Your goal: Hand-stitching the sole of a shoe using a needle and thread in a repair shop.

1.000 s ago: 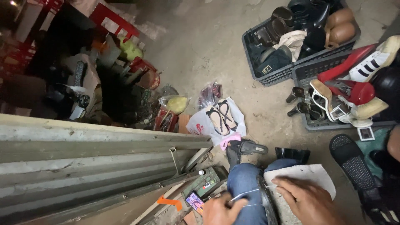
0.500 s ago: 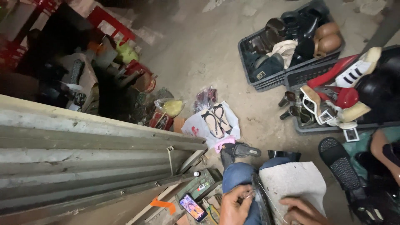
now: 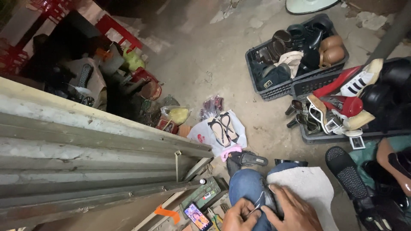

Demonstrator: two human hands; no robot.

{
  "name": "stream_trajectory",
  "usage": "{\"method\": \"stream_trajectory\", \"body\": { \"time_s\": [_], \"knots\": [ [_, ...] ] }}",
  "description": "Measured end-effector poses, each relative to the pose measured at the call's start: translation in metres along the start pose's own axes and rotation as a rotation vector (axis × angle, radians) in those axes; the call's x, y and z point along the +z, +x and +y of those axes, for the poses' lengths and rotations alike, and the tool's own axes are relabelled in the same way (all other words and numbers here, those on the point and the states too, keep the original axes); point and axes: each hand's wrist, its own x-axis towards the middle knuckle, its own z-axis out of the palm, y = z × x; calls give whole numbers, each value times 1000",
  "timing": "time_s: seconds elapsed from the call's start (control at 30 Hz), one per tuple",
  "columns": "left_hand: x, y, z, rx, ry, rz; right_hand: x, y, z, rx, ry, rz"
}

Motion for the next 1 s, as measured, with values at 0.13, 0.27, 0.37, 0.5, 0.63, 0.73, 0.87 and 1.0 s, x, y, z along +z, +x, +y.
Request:
{"method": "stream_trajectory", "body": {
  "time_s": [0.13, 0.27, 0.37, 0.5, 0.63, 0.73, 0.87, 1.0],
  "knots": [
    [-22, -1, -18, -61, 317, 50, 32, 18, 26, -87, -41, 238],
    [-32, 30, -82, 98, 370, 306, 26, 21, 28, -195, -19, 267],
    [-30, 9, -46, 274, 224, 326, 12, 10, 17, -357, 33, 368],
    [-15, -2, -11, 420, 132, 253, 2, -3, 7, -395, -3, 386],
    [-12, -5, 4, 446, 81, 209, -7, -12, -3, -320, 27, 297],
    [-12, -6, 5, 450, 36, 182, -6, -11, -3, -320, 17, 305],
    [-4, -5, 8, 509, 127, 123, -2, -8, 0, -400, -33, 381],
    [10, 5, 3, 499, 281, 91, 0, -8, 5, -458, 9, 431]
  ]
}}
